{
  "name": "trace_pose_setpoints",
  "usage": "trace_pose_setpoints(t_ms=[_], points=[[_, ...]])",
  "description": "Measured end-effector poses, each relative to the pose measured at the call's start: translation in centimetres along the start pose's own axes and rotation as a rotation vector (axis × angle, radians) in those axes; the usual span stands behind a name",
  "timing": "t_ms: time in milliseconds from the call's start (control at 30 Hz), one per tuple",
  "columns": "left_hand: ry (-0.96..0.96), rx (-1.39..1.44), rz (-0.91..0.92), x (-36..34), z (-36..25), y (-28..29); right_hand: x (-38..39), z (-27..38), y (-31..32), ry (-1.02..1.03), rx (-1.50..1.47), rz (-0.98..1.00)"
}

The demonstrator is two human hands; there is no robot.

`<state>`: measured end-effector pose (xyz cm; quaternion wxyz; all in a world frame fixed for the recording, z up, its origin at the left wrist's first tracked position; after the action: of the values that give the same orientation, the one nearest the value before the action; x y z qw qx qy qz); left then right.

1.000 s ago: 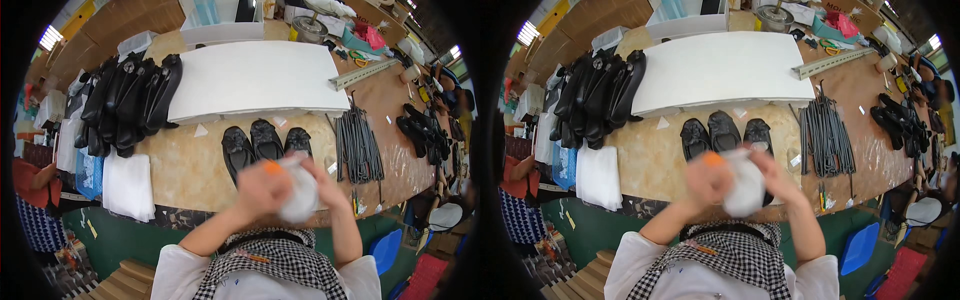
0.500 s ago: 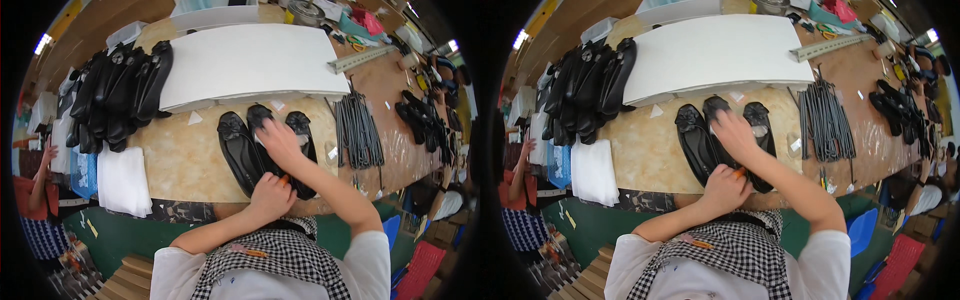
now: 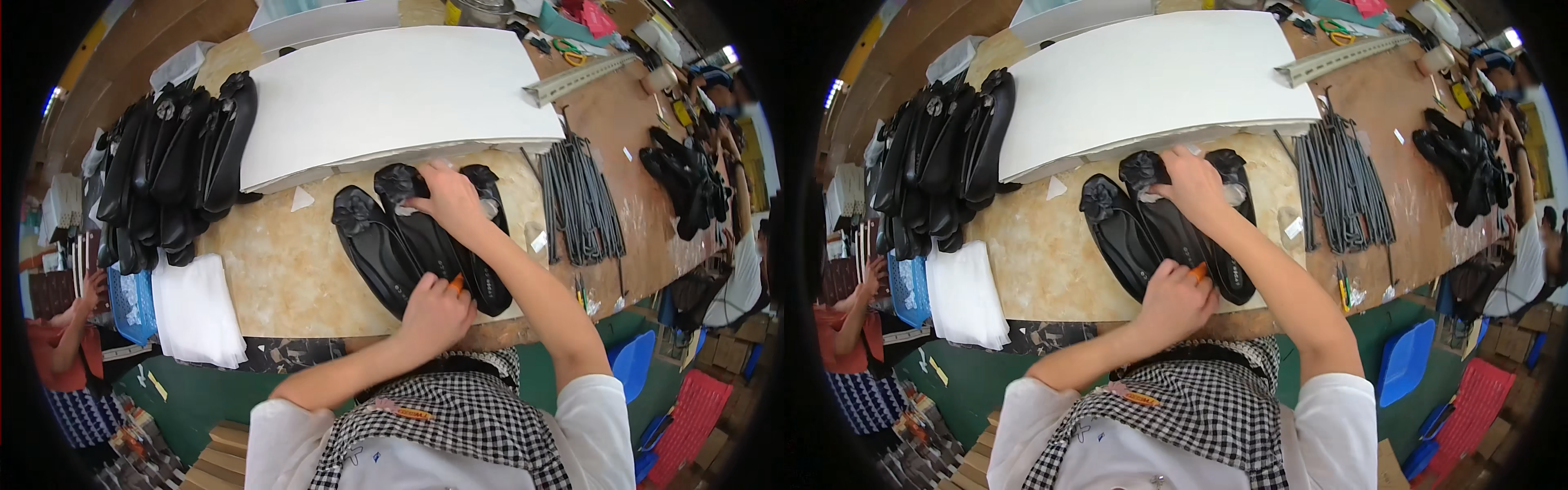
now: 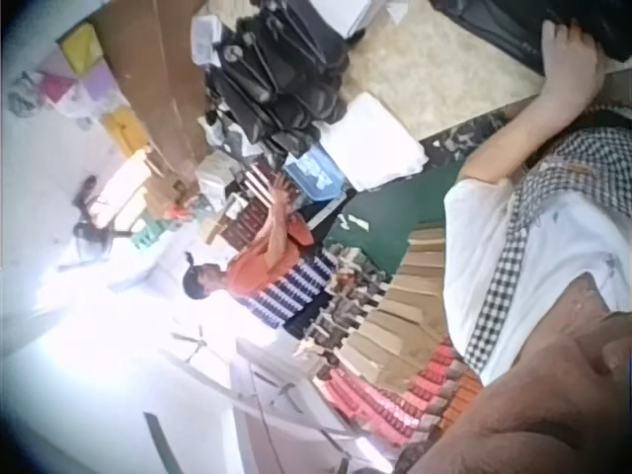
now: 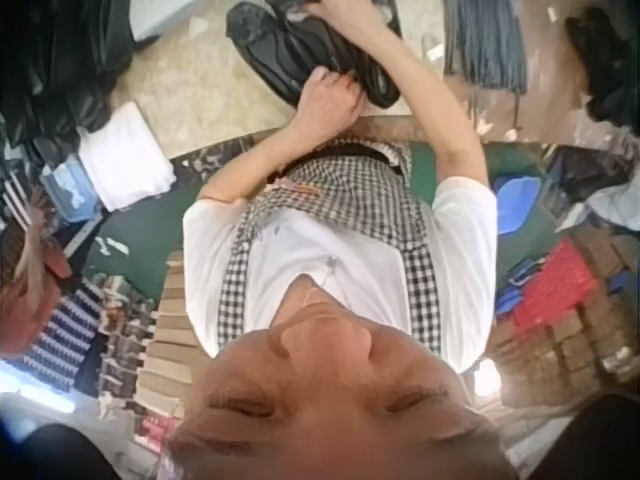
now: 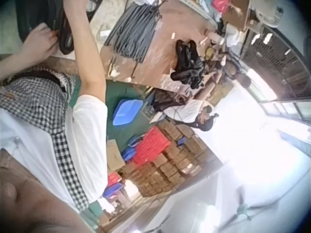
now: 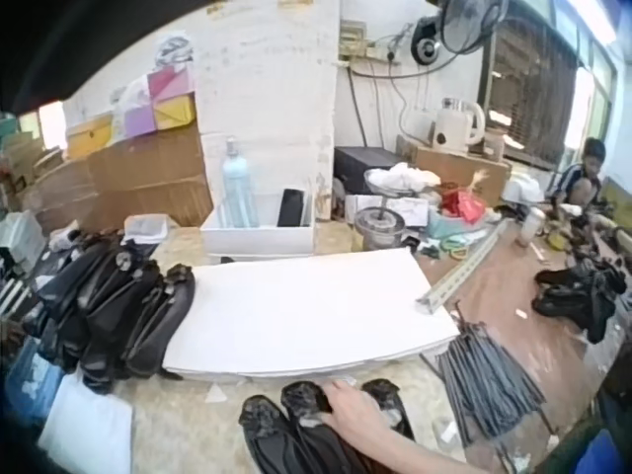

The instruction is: The person stuffs white paper into black flat shoes to maintain their shape. They then use a metal hook tool to adjust the interior lining of the shoes. The person repeats this process for multiple pairs of shoes on the table.

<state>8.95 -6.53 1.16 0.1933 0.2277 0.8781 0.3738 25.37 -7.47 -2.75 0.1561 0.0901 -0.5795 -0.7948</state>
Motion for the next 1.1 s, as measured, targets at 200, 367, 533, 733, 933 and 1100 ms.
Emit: trace_pose_setpoints(t_ms=[200,367,533,733,933,1100], points=[[-0.137,-0.388,-0.181,-13.6,6.5,12.5,6.7,-2.7,4.3,-0.089,-0.435,-0.149],[0.127,-0.491,-0.505,-16.6,19.4,17.2,12.7,-3.3,6.1,-0.060,-0.497,-0.117],[-0.034,-0.168,-0.208,-10.0,5.0,8.2,15.8,-7.9,4.3,-0.385,-1.314,-0.219],[-0.336,0.473,-0.402,-2.3,-3.1,12.2,16.0,0.3,0.0,-0.476,-1.900,0.318],[0.218,0.474,-0.893,3.0,6.5,15.5,11.8,2.5,8.8,0.056,-0.623,-0.039],[0.590,1.372,-0.584,4.1,10.6,8.5,11.7,12.0,8.6,0.518,-0.232,-0.154]])
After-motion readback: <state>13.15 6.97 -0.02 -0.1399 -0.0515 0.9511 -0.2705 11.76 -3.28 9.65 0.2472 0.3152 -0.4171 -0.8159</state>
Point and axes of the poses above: each hand's wrist, its own x-axis away from the middle knuckle, its own y-axis out of the back of the hand, z = x × y, the point moved 10 cm from there along -x, towards the middle knuckle, and after that the axes turned 14 degrees about x, right-handed, at the moved point
